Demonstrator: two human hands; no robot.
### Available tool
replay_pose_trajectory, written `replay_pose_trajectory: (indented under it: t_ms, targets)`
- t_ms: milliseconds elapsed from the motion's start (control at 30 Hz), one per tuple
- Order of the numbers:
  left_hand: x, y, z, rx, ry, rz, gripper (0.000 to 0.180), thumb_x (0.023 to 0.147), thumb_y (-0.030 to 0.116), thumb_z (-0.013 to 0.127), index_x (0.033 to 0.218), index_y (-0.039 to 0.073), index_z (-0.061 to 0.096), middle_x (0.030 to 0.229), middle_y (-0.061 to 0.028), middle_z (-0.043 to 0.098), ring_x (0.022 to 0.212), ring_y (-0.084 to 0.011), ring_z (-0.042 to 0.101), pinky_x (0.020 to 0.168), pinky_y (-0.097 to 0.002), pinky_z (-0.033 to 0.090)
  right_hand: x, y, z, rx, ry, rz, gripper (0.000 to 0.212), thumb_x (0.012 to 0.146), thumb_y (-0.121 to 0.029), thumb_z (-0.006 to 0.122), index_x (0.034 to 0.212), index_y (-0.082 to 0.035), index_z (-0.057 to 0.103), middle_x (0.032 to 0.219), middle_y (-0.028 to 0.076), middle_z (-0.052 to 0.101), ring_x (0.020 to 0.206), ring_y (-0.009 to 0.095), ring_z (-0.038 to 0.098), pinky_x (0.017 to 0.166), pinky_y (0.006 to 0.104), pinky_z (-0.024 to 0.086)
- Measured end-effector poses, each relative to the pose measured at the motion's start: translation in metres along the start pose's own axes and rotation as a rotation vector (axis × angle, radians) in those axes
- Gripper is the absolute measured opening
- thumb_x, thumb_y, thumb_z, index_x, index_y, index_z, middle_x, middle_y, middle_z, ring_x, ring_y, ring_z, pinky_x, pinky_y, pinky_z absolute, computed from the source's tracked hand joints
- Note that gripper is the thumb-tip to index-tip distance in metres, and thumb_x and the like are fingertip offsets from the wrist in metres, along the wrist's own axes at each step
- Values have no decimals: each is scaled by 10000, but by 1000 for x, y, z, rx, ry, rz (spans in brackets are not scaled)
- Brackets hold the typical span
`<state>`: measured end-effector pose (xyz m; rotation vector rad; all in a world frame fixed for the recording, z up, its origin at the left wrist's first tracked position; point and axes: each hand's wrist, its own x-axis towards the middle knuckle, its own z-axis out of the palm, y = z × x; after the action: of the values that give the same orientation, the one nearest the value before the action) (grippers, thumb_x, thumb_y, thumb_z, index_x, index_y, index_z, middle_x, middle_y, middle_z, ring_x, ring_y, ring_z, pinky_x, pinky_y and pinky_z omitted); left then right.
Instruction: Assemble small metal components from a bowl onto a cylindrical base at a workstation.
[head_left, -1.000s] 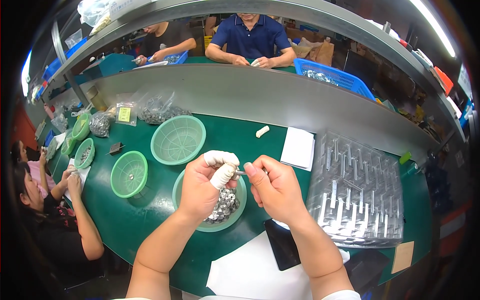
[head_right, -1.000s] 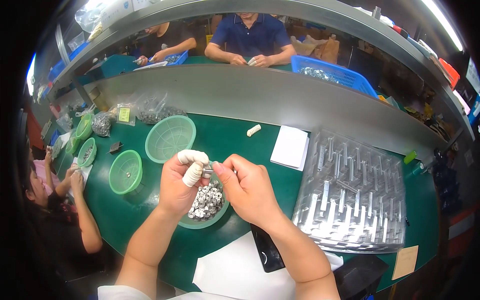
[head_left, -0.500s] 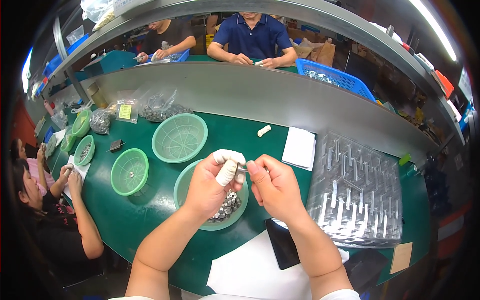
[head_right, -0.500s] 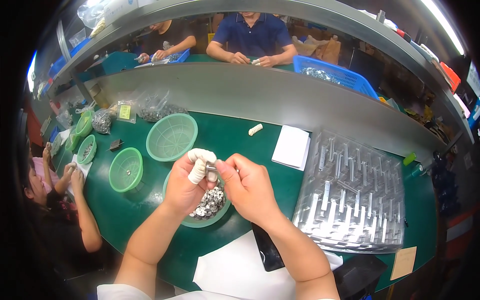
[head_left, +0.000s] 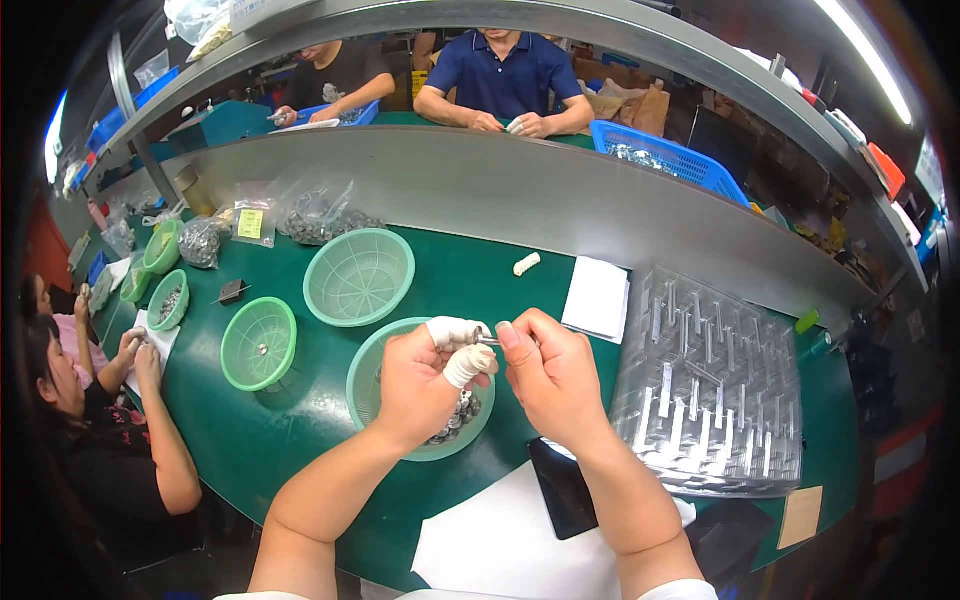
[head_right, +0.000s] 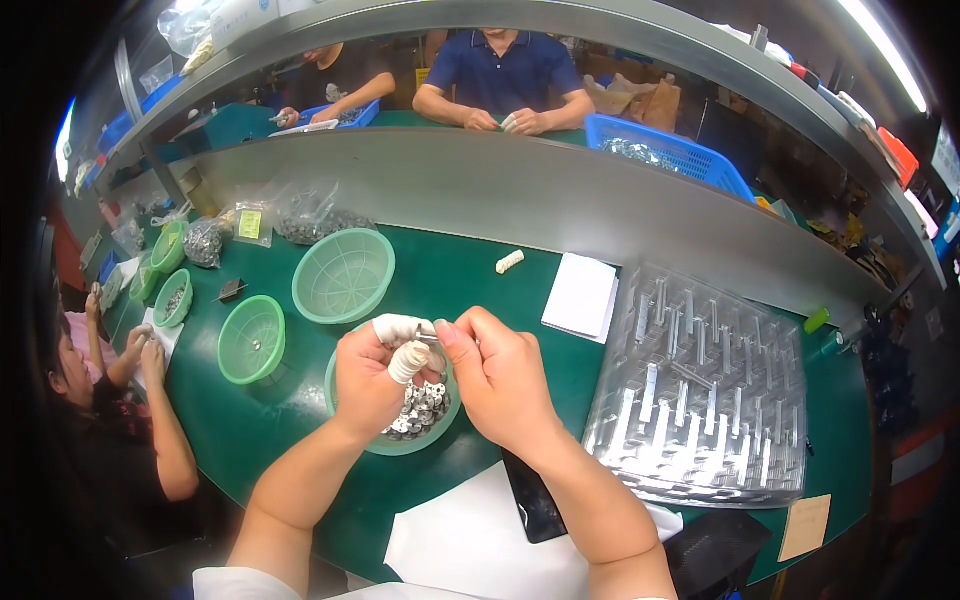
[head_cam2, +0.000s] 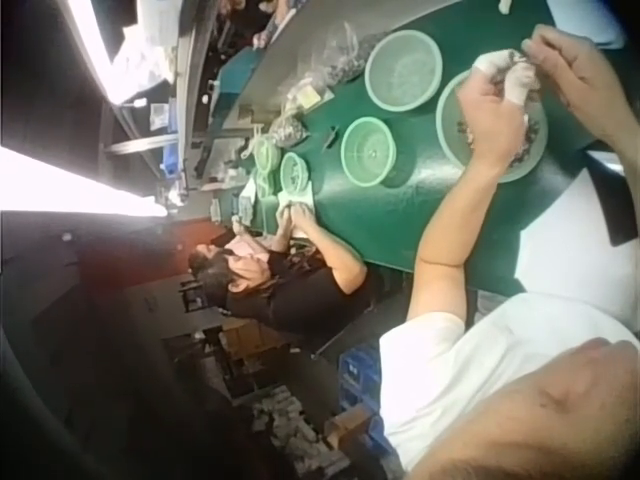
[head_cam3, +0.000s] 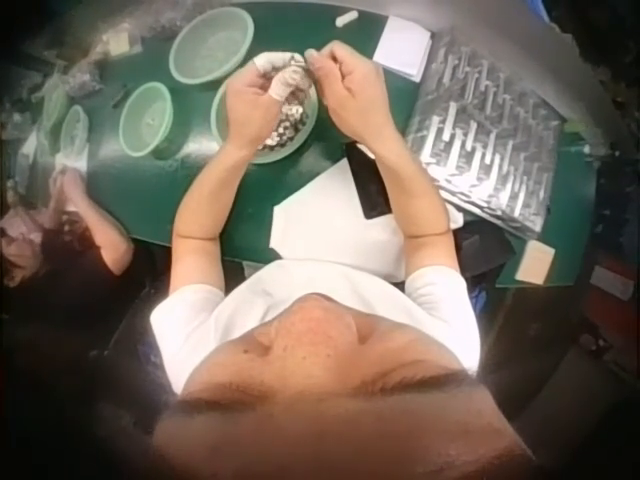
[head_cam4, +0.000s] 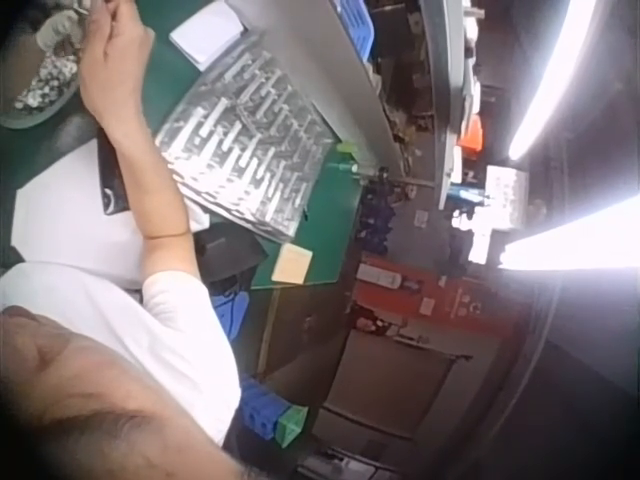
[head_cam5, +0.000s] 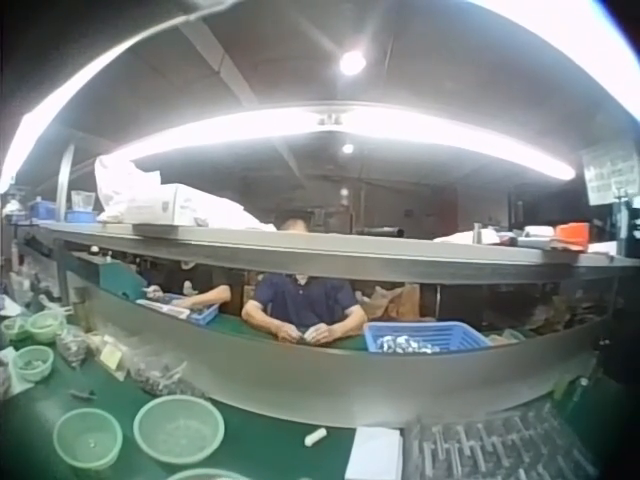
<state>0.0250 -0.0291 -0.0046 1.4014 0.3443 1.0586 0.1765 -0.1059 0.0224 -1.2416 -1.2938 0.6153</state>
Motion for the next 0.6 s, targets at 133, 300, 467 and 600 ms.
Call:
replay_pose_trajectory:
  t_ms: [133,300,467,600]
  targets:
    - [6,3,-4,201,-49,49,219,923,129,766,1073,-2,674,894,-62,729,762,-119,693,654,-272,564,2,1,-5,-55,-23,-17,362,1080,-258,559,780,-60,515,571,-45,469,525,22,393,464,232,301]
    - [21,30,-17,722,-264,361,250,871,152,799,1019,-6,674,874,-82,711,744,-191,687,642,-317,552,3,4,-14,22,-116,69,379,1069,-269,581,762,-62,507,597,-49,462,543,20,370,471,233,278]
    - [19,24,-19,1010,-240,651,321,802,283,833,925,34,672,725,-69,619,639,-275,584,551,-374,471,2,1,-12,-33,-137,70,375,1066,-265,584,765,-55,509,596,-47,458,547,31,379,476,237,297]
    - [17,20,-20,892,-266,521,309,823,281,816,921,26,670,698,-76,596,618,-289,569,548,-364,459,1,-3,-8,-90,-94,0,347,1056,-234,597,775,-45,518,581,-36,472,546,43,391,479,245,321]
